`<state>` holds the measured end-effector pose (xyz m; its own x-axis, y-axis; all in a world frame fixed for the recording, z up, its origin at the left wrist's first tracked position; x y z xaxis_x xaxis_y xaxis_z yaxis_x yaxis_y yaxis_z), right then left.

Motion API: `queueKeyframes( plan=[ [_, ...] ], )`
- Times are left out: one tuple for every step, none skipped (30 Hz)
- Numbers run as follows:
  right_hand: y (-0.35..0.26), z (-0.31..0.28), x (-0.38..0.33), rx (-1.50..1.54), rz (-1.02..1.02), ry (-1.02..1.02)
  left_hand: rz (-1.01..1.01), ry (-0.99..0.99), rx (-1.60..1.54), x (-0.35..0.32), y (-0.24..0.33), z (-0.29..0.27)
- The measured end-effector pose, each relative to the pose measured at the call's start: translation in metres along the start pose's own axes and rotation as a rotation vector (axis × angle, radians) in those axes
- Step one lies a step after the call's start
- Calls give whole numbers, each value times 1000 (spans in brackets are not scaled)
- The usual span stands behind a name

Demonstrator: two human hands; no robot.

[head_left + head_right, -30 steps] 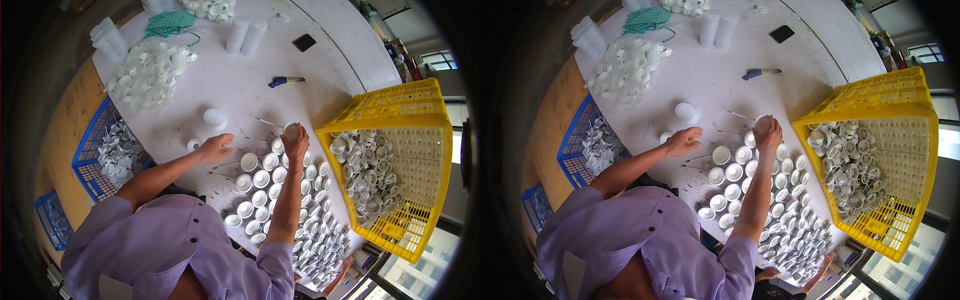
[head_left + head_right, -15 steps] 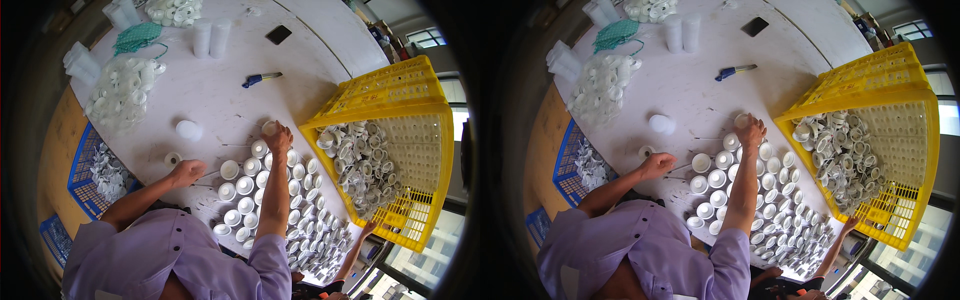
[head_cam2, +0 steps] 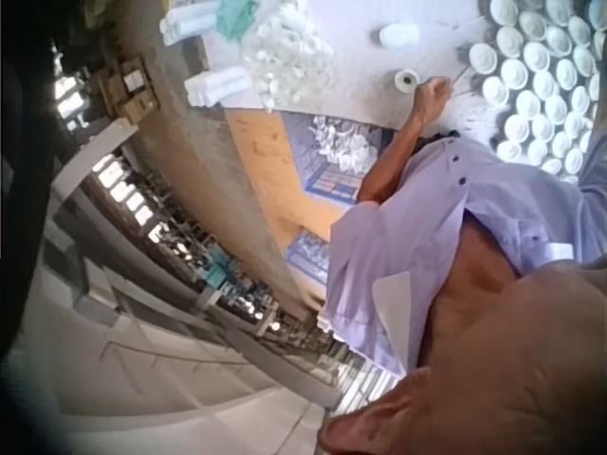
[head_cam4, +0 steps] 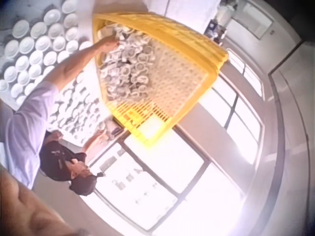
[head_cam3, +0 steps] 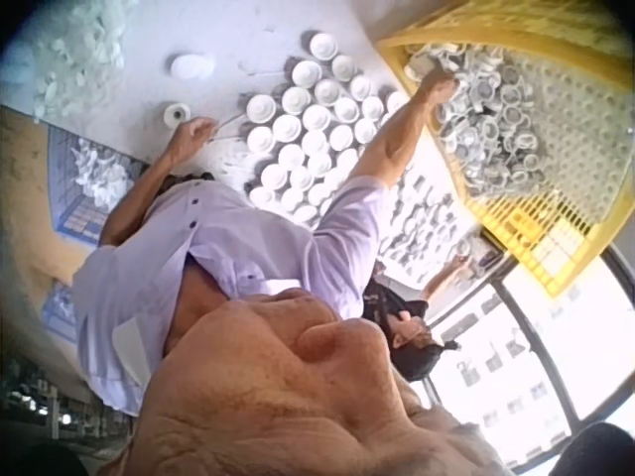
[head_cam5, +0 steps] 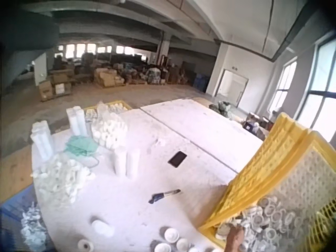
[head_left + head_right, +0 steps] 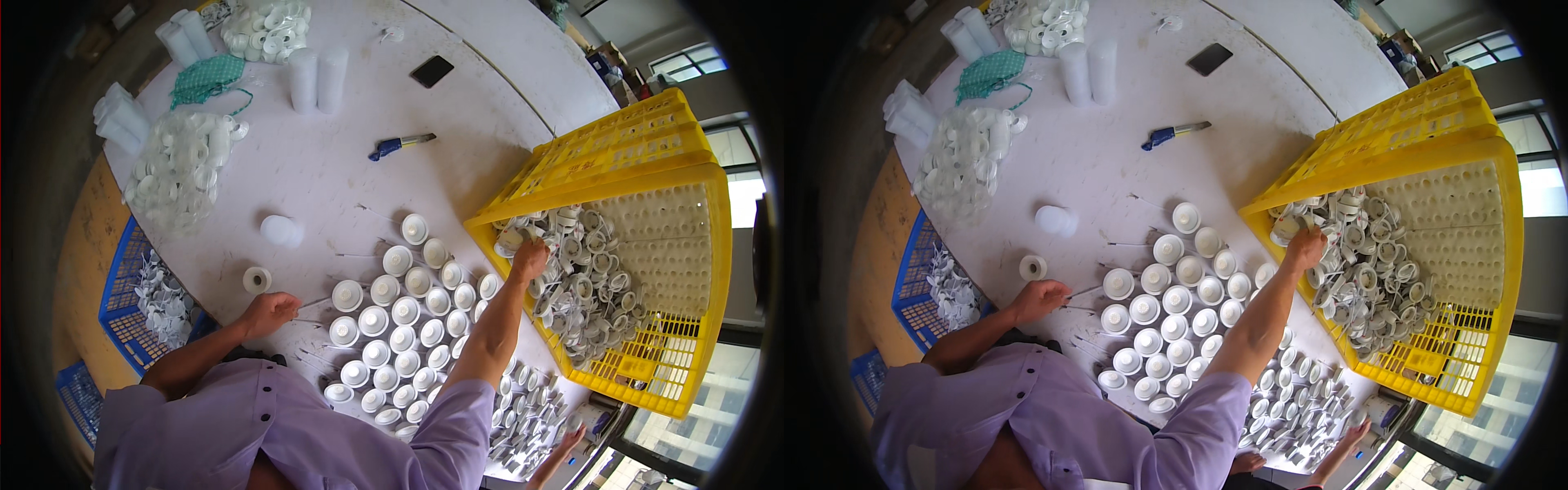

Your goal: The person assembles small white circular components by hand, inserting small wires into them at a workshop table.

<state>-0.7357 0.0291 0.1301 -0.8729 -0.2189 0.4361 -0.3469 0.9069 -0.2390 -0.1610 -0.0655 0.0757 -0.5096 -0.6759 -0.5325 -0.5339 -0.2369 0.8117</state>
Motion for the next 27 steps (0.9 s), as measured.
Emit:
queueKeyframes(
  plan=[
    [1, 1, 6, -14, 17, -16, -6, 19, 5, -2, -2, 0],
    [7, 0, 10, -33, 39, -30, -10, 31, 12, -4, -3, -1],
    [12, 1, 18, -35, 48, -21, -1, 23, 16, -4, -2, 0],
    [14, -7, 27, 19, 3, 121, -3, 14, -26, -4, -1, 2],
    [6, -17, 26, 77, -51, 252, -17, 16, -70, -7, -2, 1],
    [7, -25, 27, 77, -47, 251, -17, 15, -67, -8, -2, 2],
    [14, -36, 31, 129, 29, 258, 11, 10, -26, -8, -2, 2],
    [16, -47, 33, 183, 102, 268, 42, 6, 12, -8, -1, 3],
    [24, -62, 28, 291, 57, 489, 47, 4, 13, -8, -4, 6],
    [31, -72, 24, 290, 59, 496, 98, -18, 4, -7, -6, 11],
    [42, -76, 19, 501, 227, 389, 148, -37, -6, -9, -6, 14],
    [48, -78, 10, 708, 393, 269, 150, -37, -7, -12, -5, 14],
    [44, -88, 0, 876, 397, 258, 191, -67, 0, -14, 1, 18],
    [40, -100, -13, 878, 397, 259, 233, -96, 8, -17, 8, 21],
    [36, -109, -27, 985, 426, 247, 236, -96, 7, -20, 23, 21],
    [33, -120, -42, 1088, 454, 231, 266, -121, 32, -27, 46, 22],
    [22, -130, -62, 1209, 467, 147, 291, -135, 56, -32, 64, 23],
    [14, -142, -80, 1211, 464, 133, 353, -143, 53, -32, 75, 26],
    [2, -148, -98, 1319, 463, 37, 412, -150, 52, -31, 87, 28],
    [-12, -154, -119, 1426, 464, -67, 472, -118, 44, -33, 105, 29],
    [-27, -164, -143, 1461, 476, -139, 485, -114, 42, -38, 128, 28],
    [-43, -170, -166, 1499, 484, -216, 636, -62, -2, -40, 143, 26],
    [-52, -168, -187, 1540, 507, -270, 732, -45, -56, -44, 159, 25],
    [-65, -172, -211, 1559, 514, -326, 759, -53, -52, -44, 168, 25],
    [-89, -184, -235, 1544, 521, -412, 863, 4, -88, -42, 167, 23],
    [-110, -199, -256, 1523, 527, -486, 926, 31, -67, -47, 171, 18],
    [-125, -211, -274, 1537, 521, -536, 998, 59, -115, -50, 174, 13]
  ],
)
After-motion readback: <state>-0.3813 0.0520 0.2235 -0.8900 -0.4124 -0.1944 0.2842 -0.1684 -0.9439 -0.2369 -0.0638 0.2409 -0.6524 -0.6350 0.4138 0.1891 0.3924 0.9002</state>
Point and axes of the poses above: each hand's wrist, its own x-axis towards the middle knuckle, its own z-axis out of the palm, y = z × x, the point moved 6 cm from there along x, towards the middle knuckle, and after that the axes turned 12 degrees about y, right-handed, at the moved point
